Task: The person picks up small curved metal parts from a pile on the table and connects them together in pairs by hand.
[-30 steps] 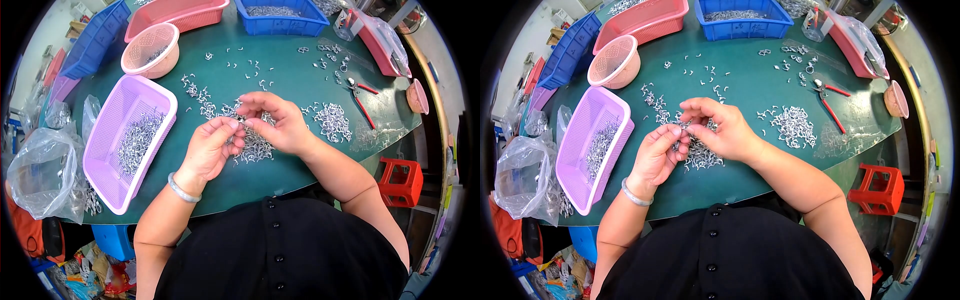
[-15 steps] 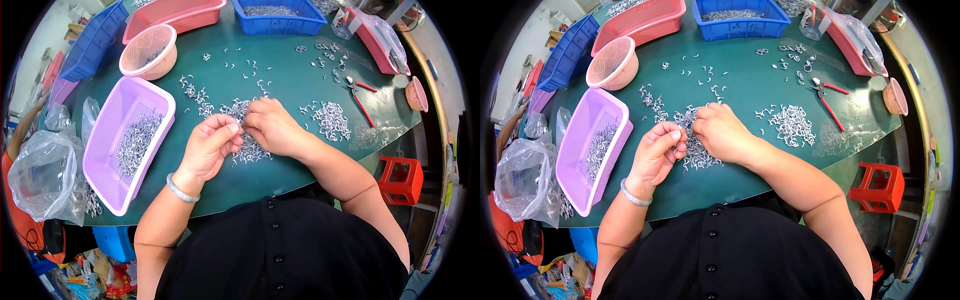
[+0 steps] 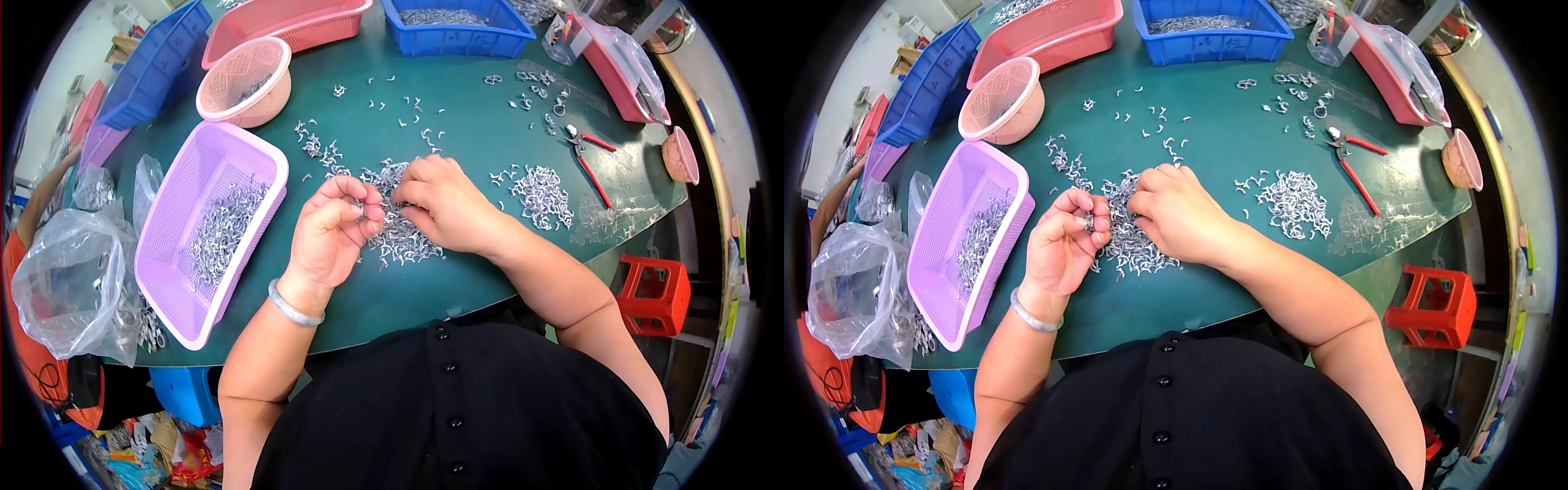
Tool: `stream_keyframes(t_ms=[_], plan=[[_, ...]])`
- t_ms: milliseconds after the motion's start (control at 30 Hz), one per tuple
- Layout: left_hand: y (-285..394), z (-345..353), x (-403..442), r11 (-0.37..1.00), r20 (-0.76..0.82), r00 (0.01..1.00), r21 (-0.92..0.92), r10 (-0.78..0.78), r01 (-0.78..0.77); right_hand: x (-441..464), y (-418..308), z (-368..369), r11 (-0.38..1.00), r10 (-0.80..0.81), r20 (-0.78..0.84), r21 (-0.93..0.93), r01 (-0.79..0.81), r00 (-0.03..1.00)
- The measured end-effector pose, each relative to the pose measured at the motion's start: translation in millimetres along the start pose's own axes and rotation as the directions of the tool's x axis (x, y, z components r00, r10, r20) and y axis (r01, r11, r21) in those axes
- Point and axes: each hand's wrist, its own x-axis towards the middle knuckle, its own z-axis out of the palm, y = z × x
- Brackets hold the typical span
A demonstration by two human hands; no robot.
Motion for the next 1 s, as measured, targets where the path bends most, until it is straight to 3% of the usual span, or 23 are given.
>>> stream_keyframes(t_ms=[333,533,633,800,1000], plan=[[2,-1,0,0.998,-0.095,0.995,0.057,-0.006,0.012,3,-4,3,0.997,-0.02,0.033,-0.068,0.022,0.999],[2,0,0,0.989,-0.131,0.991,0.142,-0.019,0.037,4,8,2,0.984,-0.007,0.01,0.179,0.005,1.0],[3,7,-2,0.971,-0.162,0.986,0.224,-0.044,0.08,7,3,-2,0.935,-0.023,-0.132,0.348,0.068,0.991],[1,11,-4,0.946,-0.133,0.984,0.285,-0.12,0.154,7,-2,-4,0.928,-0.049,-0.21,0.351,0.122,0.976],[-4,10,-4,0.961,-0.093,0.987,0.236,-0.128,0.147,8,-6,-2,0.918,-0.057,-0.246,0.367,0.148,0.967]])
